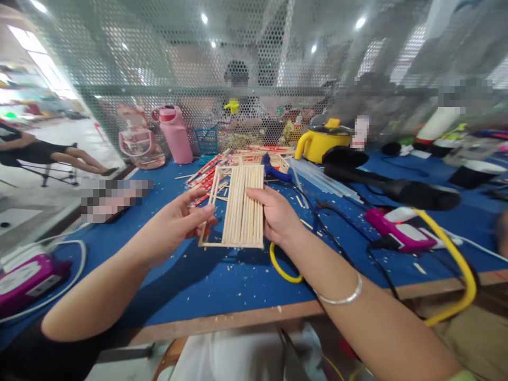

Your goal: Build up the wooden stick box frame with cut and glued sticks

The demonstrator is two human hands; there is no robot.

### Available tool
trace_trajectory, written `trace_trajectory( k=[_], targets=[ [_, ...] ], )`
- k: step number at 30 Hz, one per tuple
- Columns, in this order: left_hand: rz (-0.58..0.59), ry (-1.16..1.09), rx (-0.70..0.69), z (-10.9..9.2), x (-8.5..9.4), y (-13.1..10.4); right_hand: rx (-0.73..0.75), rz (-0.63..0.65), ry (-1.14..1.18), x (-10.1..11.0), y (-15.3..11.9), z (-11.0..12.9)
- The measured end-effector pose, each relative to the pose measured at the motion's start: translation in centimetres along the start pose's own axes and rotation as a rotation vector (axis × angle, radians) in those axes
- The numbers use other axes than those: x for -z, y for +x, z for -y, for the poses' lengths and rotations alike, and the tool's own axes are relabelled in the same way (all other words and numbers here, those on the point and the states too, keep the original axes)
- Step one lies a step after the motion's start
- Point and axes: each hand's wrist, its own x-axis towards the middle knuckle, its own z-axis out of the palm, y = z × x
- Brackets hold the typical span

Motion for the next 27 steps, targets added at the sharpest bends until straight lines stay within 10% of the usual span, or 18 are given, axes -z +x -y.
trace_trajectory(
  k=[10,27],
  targets=[
    [0.144,-0.165,0.082,0.1,-0.4,-0.2,0.016,0.035,0.007,-0.2,-0.3,-0.7],
    [0.068,-0.221,0.082,0.7,-1.2,-0.1,0.064,-0.058,-0.020,-0.6,-0.4,-1.3]
  ],
)
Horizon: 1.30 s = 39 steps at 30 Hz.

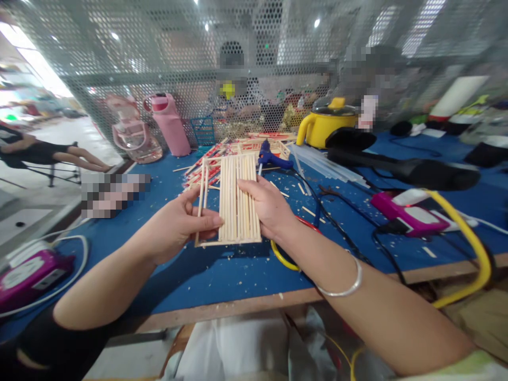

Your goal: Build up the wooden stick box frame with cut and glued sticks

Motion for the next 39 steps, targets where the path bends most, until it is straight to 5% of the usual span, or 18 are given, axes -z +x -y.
trace_trajectory(
  k=[7,14,20,23,26,28,32,39],
  targets=[
    [0.017,0.030,-0.006,0.0,0.1,0.0,0.032,0.018,-0.018,-0.1,0.0,0.0],
    [0.035,0.022,-0.010,-0.4,0.0,-0.1,-0.085,0.127,0.015,0.1,-0.4,0.4],
    [-0.077,0.132,-0.033,-0.9,0.6,0.0,-0.018,0.057,-0.018,0.3,-0.4,0.5],
    [-0.199,0.235,-0.175,-0.9,1.2,0.3,-0.002,0.051,-0.016,0.3,-0.3,0.5],
    [-0.406,0.364,-0.486,-0.7,1.3,0.5,0.074,0.080,-0.058,0.4,-0.4,0.3],
    [-0.445,0.341,-0.618,-0.3,1.0,0.5,0.131,0.129,-0.098,0.4,-0.5,0.1],
    [-0.356,0.182,-0.665,0.5,-0.2,0.2,0.218,0.175,-0.196,0.4,-0.7,-0.3],
    [-0.429,0.246,-0.743,1.0,-0.8,-0.5,0.326,0.168,-0.247,0.0,-1.3,-1.2]
  ],
)
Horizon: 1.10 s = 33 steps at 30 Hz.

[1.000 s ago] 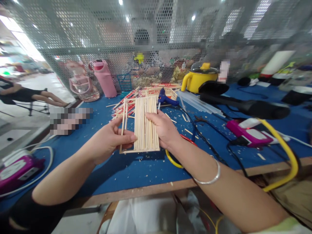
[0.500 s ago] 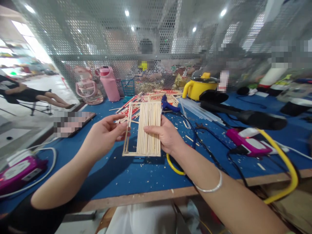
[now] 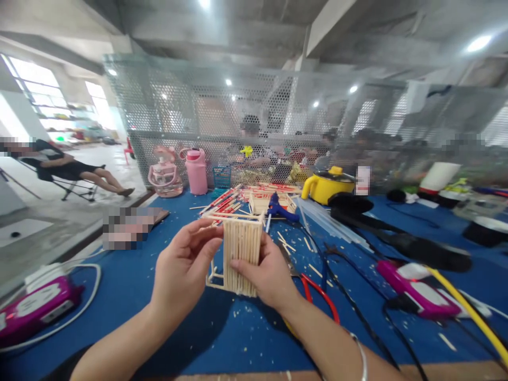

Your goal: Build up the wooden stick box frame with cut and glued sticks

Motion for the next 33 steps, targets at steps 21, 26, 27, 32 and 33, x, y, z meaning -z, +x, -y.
trace_trajectory(
  k=[21,26,27,32,33],
  targets=[
    [-0.063,0.040,0.120,-0.90,0.27,0.62,-0.015,0.059,0.042,-0.57,-0.35,-0.56],
    [-0.053,0.046,0.112,-0.82,0.21,0.62,0.004,0.050,0.027,-0.73,-0.43,-0.57],
    [-0.050,0.033,0.110,-0.79,0.18,0.62,0.004,0.043,0.023,-0.74,-0.44,-0.58],
    [-0.066,0.003,0.113,-0.68,0.15,0.59,-0.002,0.048,0.013,-0.75,-0.45,-0.60],
    [-0.070,0.001,0.112,-0.67,0.17,0.56,0.001,0.053,0.010,-0.74,-0.46,-0.61]
  ],
)
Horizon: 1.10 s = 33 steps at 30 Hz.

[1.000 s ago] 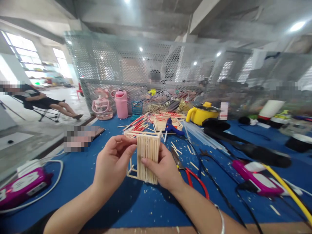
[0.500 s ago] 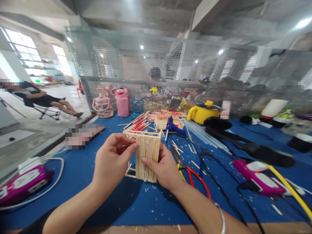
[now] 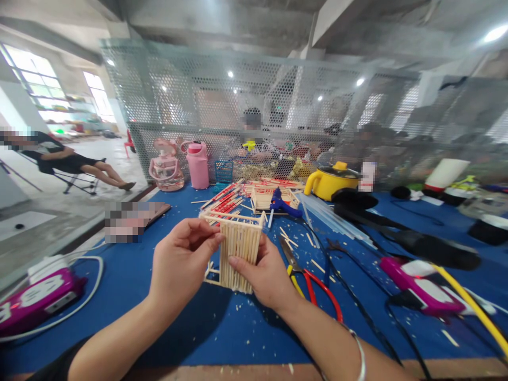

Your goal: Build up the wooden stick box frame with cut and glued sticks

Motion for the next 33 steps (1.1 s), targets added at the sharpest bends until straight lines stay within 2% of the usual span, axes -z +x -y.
trace_trajectory(
  k=[22,27,30,33],
  targets=[
    [0.003,-0.083,0.001,-0.1,-0.1,-0.2,-0.010,0.020,0.029,0.0,-0.2,0.1],
    [-0.016,0.002,-0.083,-0.5,-0.1,-0.5,-0.157,-0.016,0.212,0.0,0.2,0.4],
    [-0.119,0.037,-0.174,-1.0,0.5,-0.2,-0.322,-0.018,0.349,0.3,0.7,1.0],
    [-0.179,0.127,-0.144,-1.0,1.5,1.0,-0.474,0.007,0.437,0.9,1.1,1.4]
  ],
)
